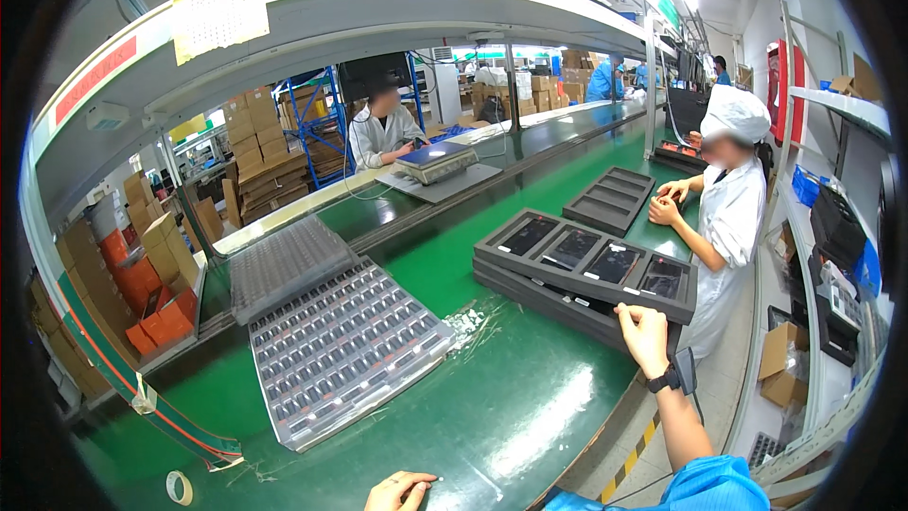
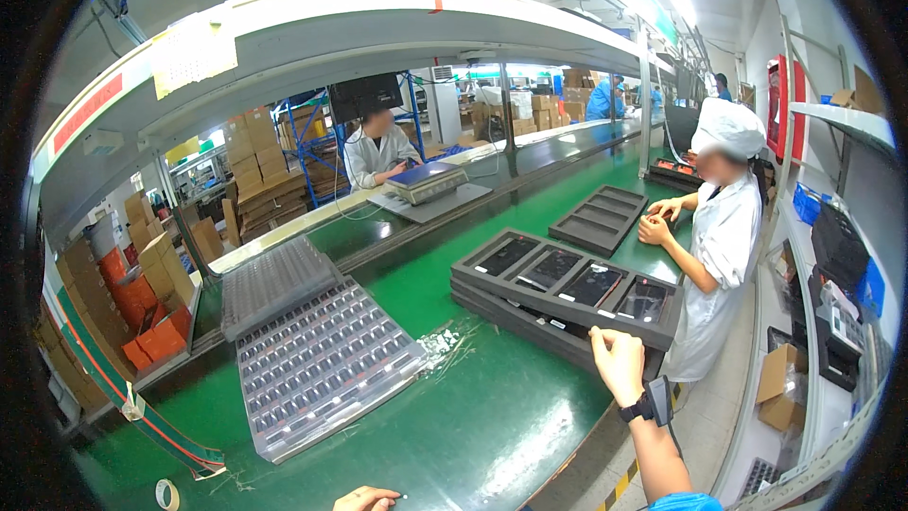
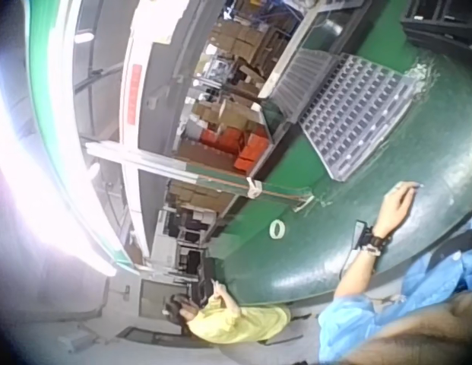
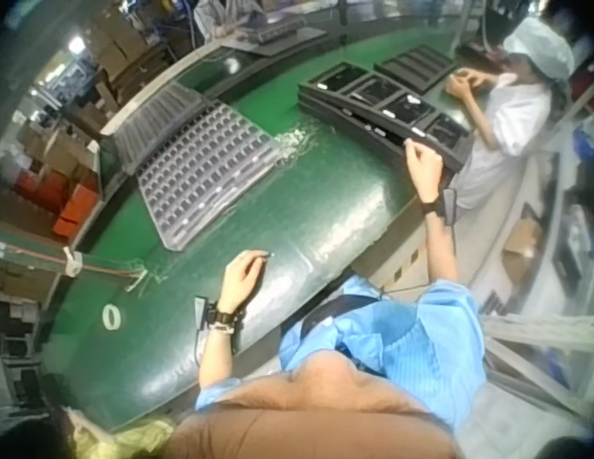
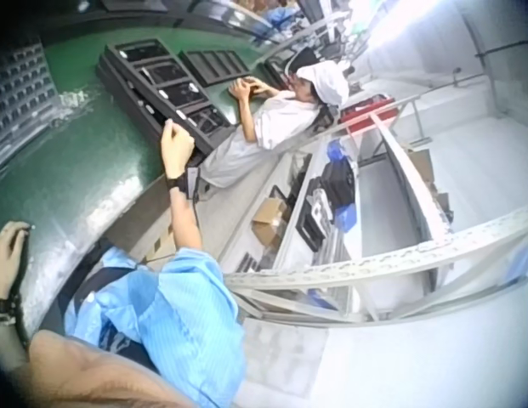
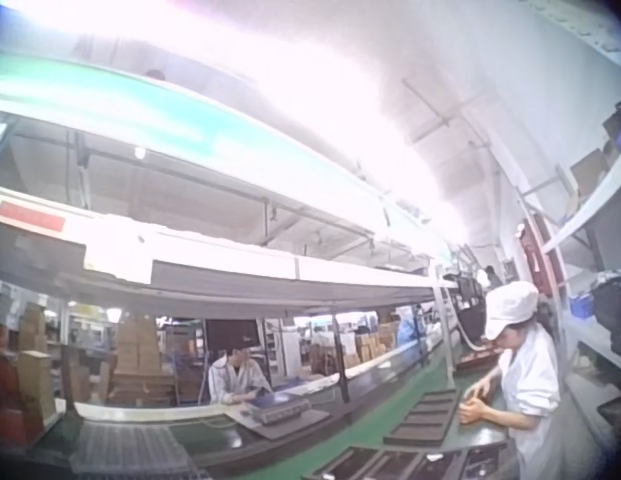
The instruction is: Assembling and checking electronics components on a factory assembly line.
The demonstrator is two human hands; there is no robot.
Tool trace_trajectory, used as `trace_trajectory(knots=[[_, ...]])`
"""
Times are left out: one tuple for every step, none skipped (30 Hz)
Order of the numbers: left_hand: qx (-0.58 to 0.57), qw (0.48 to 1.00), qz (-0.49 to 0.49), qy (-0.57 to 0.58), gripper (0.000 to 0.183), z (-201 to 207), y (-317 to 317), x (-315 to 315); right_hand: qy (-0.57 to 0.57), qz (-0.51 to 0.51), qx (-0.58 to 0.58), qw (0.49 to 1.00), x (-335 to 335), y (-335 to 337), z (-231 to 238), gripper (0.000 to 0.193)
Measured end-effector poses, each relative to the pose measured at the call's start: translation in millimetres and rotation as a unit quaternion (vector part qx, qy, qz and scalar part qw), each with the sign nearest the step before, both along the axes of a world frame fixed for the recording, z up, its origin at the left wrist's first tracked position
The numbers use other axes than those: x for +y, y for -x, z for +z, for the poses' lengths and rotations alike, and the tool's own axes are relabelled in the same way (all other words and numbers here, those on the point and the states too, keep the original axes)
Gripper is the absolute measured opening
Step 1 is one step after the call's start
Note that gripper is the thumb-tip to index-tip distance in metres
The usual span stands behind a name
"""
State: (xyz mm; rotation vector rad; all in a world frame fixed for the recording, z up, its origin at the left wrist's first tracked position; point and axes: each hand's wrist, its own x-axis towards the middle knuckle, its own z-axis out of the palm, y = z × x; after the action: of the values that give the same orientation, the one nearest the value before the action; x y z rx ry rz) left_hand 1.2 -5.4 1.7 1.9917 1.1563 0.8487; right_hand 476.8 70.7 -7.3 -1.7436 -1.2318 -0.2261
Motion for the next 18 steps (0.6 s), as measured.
trace_trajectory(knots=[[0.000,1.000,-0.001,0.001,0.017,1,0,0,-0.001,-0.004,0.048,0.999,3,1,4,0.033],[0.001,1.000,0.000,0.000,0.017,1,0,1,-0.002,-0.003,0.049,0.999,8,0,1,0.033],[0.004,1.000,0.000,0.001,0.017,1,1,1,-0.062,0.024,0.123,0.990,15,2,2,0.031],[0.006,1.000,0.000,0.003,0.017,0,1,1,-0.121,0.052,0.196,0.972,20,5,5,0.029],[0.006,1.000,0.001,0.001,0.017,-1,2,0,-0.118,0.075,0.258,0.956,17,7,10,0.024],[0.004,1.000,-0.004,-0.009,0.017,-1,2,0,-0.120,0.080,0.256,0.956,20,10,19,0.024],[0.003,1.000,-0.009,-0.019,0.017,-2,2,0,-0.073,0.110,0.266,0.955,25,11,27,0.021],[0.001,1.000,-0.004,-0.023,0.017,-2,2,1,-0.027,0.140,0.273,0.951,31,12,31,0.019],[0.003,1.000,-0.007,-0.023,0.017,-1,2,1,-0.051,0.179,0.237,0.953,44,13,29,0.019],[0.006,1.000,-0.010,-0.022,0.017,-1,2,1,-0.046,0.155,0.099,0.982,51,14,29,0.011],[0.006,1.000,-0.011,-0.024,0.017,0,2,1,-0.040,0.143,-0.053,0.987,57,11,33,0.007],[0.009,1.000,-0.010,-0.019,0.017,0,2,1,-0.032,0.128,-0.204,0.970,62,11,37,0.006],[0.011,1.000,-0.009,-0.013,0.017,0,2,0,-0.020,0.162,-0.227,0.960,74,1,30,0.014],[0.014,1.000,-0.008,-0.007,0.017,2,2,0,-0.021,0.160,-0.227,0.961,77,-1,28,0.014],[0.014,1.000,-0.008,-0.010,0.018,3,1,-1,-0.022,0.171,-0.256,0.951,82,0,25,0.015],[0.013,1.000,-0.008,-0.011,0.018,3,1,0,-0.024,0.181,-0.286,0.941,84,1,23,0.016],[0.020,1.000,-0.006,-0.011,0.018,0,2,0,-0.033,0.175,-0.295,0.939,83,4,20,0.017],[0.028,1.000,-0.004,-0.010,0.018,0,2,0,-0.033,0.175,-0.294,0.939,84,5,16,0.017]])
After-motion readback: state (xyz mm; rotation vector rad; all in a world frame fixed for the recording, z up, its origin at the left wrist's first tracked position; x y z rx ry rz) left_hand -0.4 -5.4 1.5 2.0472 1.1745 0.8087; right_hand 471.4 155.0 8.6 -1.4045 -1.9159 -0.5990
